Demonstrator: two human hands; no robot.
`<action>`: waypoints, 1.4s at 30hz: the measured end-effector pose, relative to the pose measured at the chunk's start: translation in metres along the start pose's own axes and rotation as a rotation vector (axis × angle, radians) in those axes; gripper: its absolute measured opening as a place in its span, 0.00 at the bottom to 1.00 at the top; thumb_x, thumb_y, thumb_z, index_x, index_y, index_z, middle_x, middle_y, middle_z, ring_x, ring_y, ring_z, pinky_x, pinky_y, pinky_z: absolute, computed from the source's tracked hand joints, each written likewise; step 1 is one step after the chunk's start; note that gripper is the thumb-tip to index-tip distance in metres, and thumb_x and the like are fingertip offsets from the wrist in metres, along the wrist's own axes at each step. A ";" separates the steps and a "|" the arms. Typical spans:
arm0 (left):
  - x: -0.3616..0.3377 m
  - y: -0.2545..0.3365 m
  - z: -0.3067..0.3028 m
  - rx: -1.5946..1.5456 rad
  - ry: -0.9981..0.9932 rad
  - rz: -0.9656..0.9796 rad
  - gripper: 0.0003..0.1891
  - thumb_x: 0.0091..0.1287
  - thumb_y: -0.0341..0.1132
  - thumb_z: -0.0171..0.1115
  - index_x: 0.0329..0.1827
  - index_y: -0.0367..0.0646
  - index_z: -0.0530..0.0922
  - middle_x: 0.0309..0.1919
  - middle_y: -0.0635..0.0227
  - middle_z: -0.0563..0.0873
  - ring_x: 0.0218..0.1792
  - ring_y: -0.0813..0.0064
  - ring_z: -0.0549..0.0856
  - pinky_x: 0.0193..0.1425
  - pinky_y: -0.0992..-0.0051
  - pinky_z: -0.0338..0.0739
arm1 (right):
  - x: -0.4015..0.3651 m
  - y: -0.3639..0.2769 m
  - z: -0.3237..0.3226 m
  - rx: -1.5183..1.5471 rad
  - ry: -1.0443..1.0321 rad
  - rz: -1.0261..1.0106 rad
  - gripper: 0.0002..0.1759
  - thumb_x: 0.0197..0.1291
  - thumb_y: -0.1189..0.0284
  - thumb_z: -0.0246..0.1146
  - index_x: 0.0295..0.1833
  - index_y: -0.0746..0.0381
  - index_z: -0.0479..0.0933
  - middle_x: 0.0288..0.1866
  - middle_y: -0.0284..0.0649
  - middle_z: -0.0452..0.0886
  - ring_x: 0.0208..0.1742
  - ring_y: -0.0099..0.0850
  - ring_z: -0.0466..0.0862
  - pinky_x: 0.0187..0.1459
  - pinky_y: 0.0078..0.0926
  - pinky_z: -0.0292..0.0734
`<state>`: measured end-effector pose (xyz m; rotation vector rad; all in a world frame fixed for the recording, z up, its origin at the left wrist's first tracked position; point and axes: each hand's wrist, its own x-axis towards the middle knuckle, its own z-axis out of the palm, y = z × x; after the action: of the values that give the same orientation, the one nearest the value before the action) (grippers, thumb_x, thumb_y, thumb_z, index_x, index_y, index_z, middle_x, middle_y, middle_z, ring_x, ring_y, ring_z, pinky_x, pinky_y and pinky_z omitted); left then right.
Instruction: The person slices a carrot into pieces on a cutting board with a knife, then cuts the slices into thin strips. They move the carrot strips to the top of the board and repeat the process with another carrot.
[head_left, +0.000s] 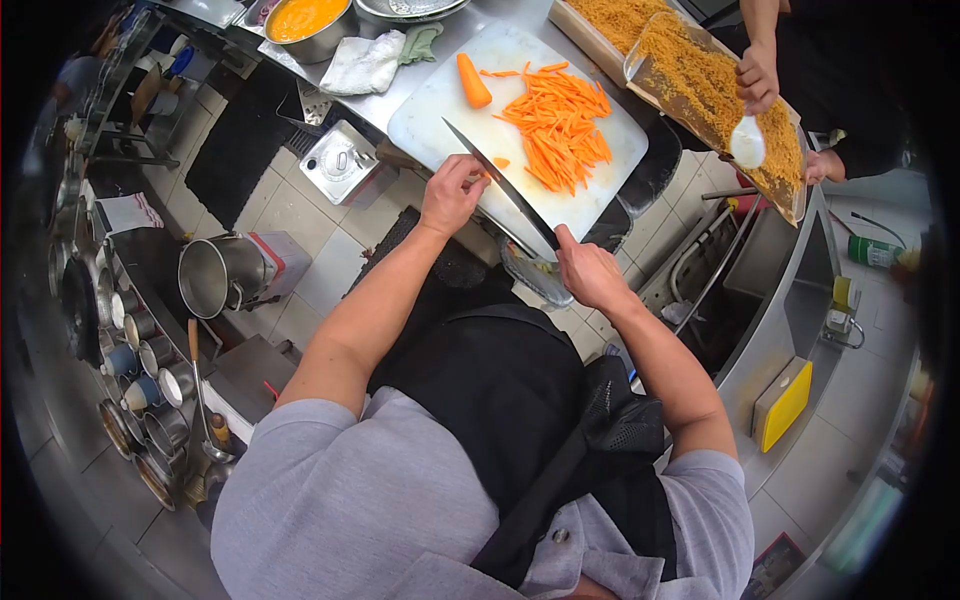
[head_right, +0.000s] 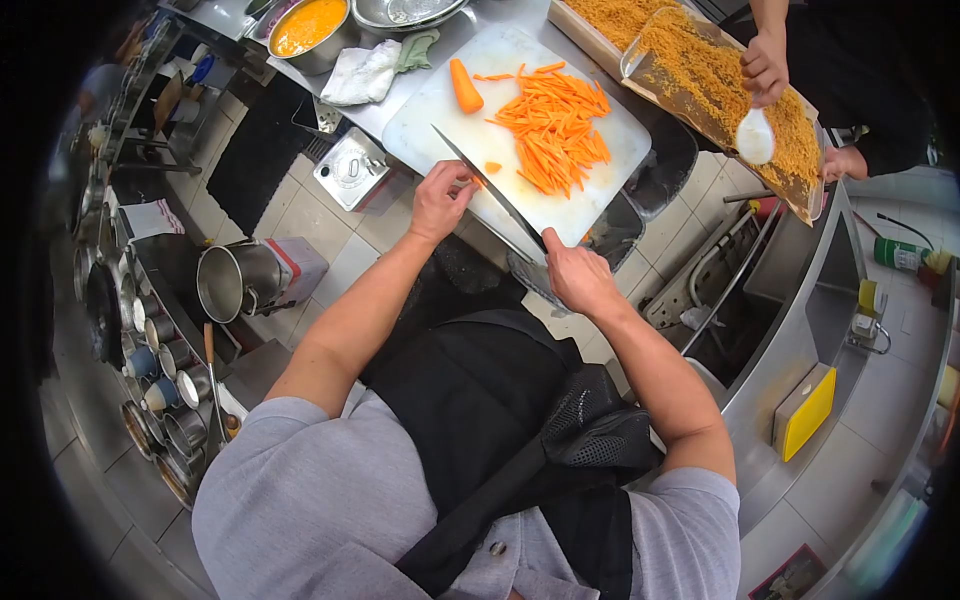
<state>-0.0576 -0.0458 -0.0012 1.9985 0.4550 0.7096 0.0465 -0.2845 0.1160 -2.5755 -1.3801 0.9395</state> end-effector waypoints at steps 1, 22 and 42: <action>0.000 0.000 0.000 0.000 0.001 -0.003 0.10 0.63 0.24 0.73 0.46 0.38 0.84 0.48 0.62 0.85 0.44 0.65 0.89 0.41 0.73 0.92 | -0.001 0.001 0.001 -0.003 -0.006 0.009 0.12 0.75 0.70 0.55 0.55 0.63 0.63 0.31 0.61 0.85 0.39 0.64 0.86 0.40 0.64 0.77; 0.002 0.004 0.002 0.017 0.033 -0.002 0.08 0.64 0.24 0.73 0.44 0.39 0.82 0.44 0.62 0.85 0.40 0.65 0.89 0.38 0.72 0.91 | -0.021 0.018 0.025 0.044 -0.064 0.037 0.12 0.74 0.72 0.54 0.57 0.63 0.63 0.35 0.61 0.86 0.41 0.65 0.86 0.43 0.64 0.77; 0.002 0.006 -0.001 0.064 -0.032 -0.010 0.10 0.63 0.24 0.74 0.45 0.40 0.82 0.46 0.62 0.83 0.42 0.64 0.89 0.41 0.71 0.92 | -0.018 0.023 0.036 0.000 -0.089 0.027 0.17 0.64 0.80 0.54 0.57 0.66 0.63 0.35 0.60 0.87 0.41 0.61 0.88 0.41 0.61 0.79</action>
<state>-0.0562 -0.0466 0.0048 2.0631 0.4732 0.6633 0.0365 -0.3199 0.0880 -2.5882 -1.3688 1.0715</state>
